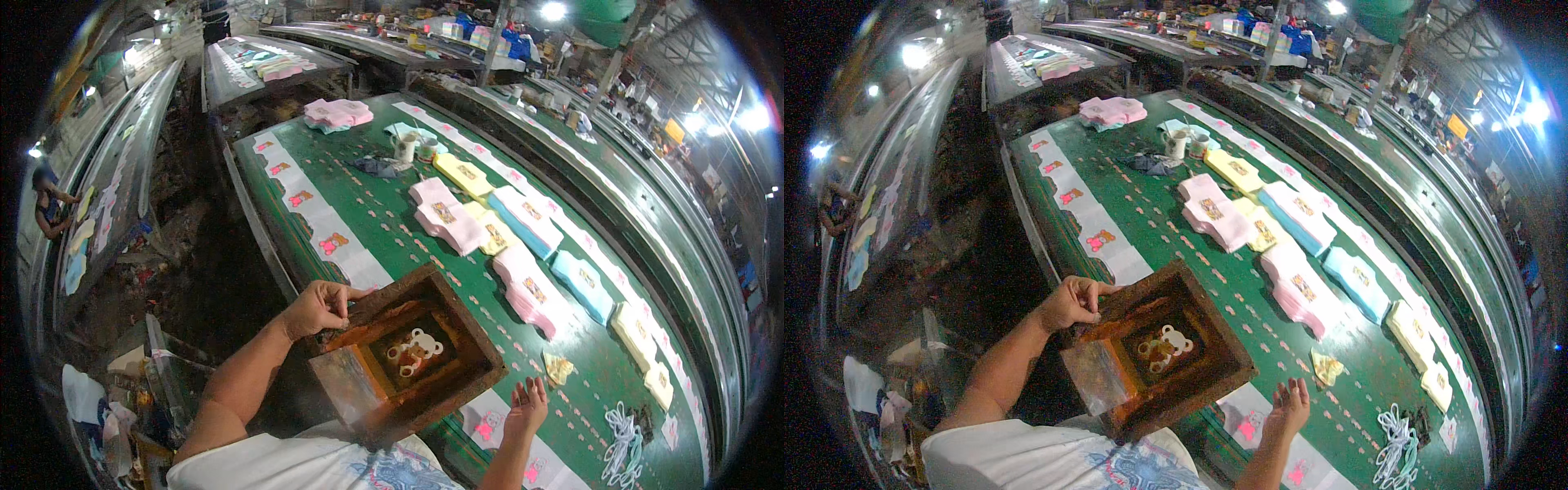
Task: The person uses a squeegee to spread orange ink across a wooden screen-printing frame with a teddy bear stencil, repeatedly pulling the ink across the mesh. The person then moves to a table, pours more orange ink into the frame, and resumes printing on a long roll of white paper with teddy bear motifs.
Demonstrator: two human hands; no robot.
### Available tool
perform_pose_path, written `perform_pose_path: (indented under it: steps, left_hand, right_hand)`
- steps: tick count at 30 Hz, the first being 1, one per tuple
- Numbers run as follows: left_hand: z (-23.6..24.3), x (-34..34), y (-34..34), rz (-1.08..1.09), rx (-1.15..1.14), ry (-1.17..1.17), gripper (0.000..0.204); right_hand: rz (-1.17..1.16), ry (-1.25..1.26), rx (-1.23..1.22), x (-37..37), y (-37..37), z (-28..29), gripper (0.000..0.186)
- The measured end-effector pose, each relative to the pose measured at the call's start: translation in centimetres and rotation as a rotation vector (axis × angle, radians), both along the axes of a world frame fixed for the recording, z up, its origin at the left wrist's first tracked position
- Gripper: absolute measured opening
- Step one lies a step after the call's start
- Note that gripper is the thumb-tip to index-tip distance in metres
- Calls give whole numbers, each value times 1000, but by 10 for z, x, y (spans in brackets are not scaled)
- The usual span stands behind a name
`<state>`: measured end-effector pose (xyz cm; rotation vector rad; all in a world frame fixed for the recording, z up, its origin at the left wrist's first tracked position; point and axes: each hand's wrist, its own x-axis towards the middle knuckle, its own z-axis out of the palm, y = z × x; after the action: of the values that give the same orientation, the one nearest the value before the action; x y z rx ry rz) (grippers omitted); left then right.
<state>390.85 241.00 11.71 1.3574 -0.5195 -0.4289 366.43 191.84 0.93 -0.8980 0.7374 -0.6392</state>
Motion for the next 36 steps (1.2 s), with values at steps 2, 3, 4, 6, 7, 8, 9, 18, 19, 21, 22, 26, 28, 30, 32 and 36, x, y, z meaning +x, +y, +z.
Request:
perform_pose_path:
  steps: [2, 3, 4, 6, 7, 8, 9, 18, 19, 21, 22, 26, 28, 30, 32, 36]
  left_hand:
    - [-11, 17, 23, 26, 30, -39, 31]
    - [-16, 26, 38, 41, 46, -58, 31]
    - [-16, 36, 50, 51, 31, -52, 31]
    - [-14, 56, 83, 78, 1, -40, 32]
    - [-18, 69, 104, 106, 7, -29, 32]
    - [-21, 81, 129, 133, 16, -18, 32]
    - [-22, 94, 156, 162, 24, -7, 32]
    - [30, 163, 397, 512, 142, -206, 26]
    - [41, 164, 416, 539, 137, -248, 26]
    - [45, 170, 448, 629, 218, -192, 28]
    - [37, 174, 471, 653, 244, -193, 28]
    - [17, 196, 536, 742, 222, -218, 29]
    - [9, 217, 563, 776, 141, -212, 30]
    - [-10, 239, 601, 806, 200, -206, 29]
    - [-17, 266, 632, 819, 209, -177, 29]
    - [-19, 343, 698, 783, 196, -127, 30]
  right_hand:
    - [25, -6, -25, 20, 10, -2, 52]
    - [39, -10, 0, 35, 22, -7, 50]
    - [50, -17, 16, 53, 35, -6, 49]
    - [105, -21, 32, 92, 69, -7, 45]
    - [152, -20, 33, 116, 99, -6, 43]
    - [199, -20, 37, 140, 132, -6, 40]
    - [260, -12, 66, 164, 166, -11, 39]
    - [789, 19, 31, 355, 428, 3, 30]
    - [820, 8, 12, 375, 447, 5, 31]
    - [873, -5, -42, 412, 476, -1, 33]
    - [903, -3, -59, 429, 489, -2, 32]
    - [950, 52, -123, 502, 536, -4, 28]
    - [935, 56, -139, 542, 555, -7, 27]
    - [922, 16, -132, 584, 570, -12, 29]
    - [891, 10, -193, 630, 591, -10, 29]
    - [725, 48, -302, 730, 613, -25, 29]
